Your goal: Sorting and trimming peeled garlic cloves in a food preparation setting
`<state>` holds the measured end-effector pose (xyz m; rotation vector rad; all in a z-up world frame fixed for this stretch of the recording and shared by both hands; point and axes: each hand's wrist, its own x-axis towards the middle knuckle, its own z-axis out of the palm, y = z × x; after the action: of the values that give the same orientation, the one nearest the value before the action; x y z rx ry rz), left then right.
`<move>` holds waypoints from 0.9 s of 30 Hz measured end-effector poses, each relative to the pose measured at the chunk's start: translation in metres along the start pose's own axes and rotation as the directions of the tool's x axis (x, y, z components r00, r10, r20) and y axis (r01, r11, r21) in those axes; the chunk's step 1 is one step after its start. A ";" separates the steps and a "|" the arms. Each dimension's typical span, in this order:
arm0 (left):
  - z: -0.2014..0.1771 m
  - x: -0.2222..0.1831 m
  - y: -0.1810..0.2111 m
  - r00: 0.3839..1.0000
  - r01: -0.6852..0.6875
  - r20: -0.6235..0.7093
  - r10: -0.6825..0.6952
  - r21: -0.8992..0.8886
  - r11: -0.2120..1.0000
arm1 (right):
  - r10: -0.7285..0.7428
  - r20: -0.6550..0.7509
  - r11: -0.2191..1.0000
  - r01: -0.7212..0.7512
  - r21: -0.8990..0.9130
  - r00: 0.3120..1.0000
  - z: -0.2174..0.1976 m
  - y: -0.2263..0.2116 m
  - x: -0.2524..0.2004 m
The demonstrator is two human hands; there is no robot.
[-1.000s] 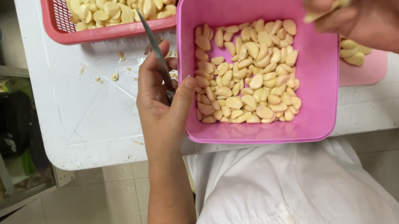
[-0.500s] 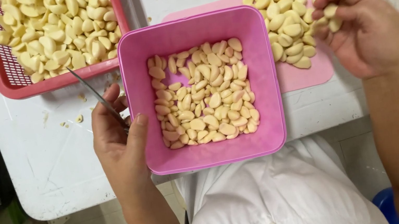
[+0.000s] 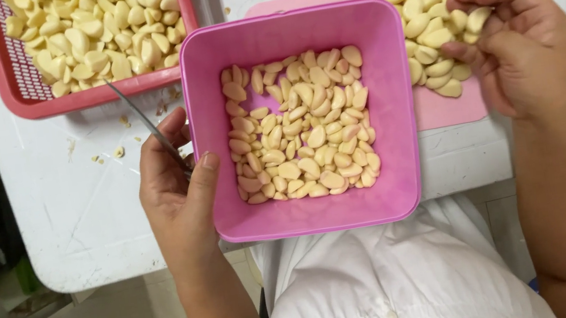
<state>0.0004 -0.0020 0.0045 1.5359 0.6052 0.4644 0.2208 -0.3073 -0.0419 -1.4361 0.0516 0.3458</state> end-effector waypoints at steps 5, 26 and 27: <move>0.006 0.001 0.005 1.000 0.027 -0.003 -0.027 -0.014 1.000 | -0.056 -0.020 0.987 0.053 -0.149 0.998 0.009 -0.008 -0.004; -0.001 0.001 -0.007 0.999 -0.036 0.033 0.039 -0.074 0.997 | -0.533 0.315 0.583 0.610 -0.536 0.785 -0.019 0.040 -0.024; -0.001 0.001 -0.007 0.999 -0.029 0.031 0.030 -0.061 0.998 | -0.544 0.320 0.564 0.620 -0.545 0.776 -0.018 0.040 -0.024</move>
<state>-0.0003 -0.0004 -0.0022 1.4935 0.5395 0.4756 0.1902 -0.3265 -0.0770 -1.9934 -0.7044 -0.1436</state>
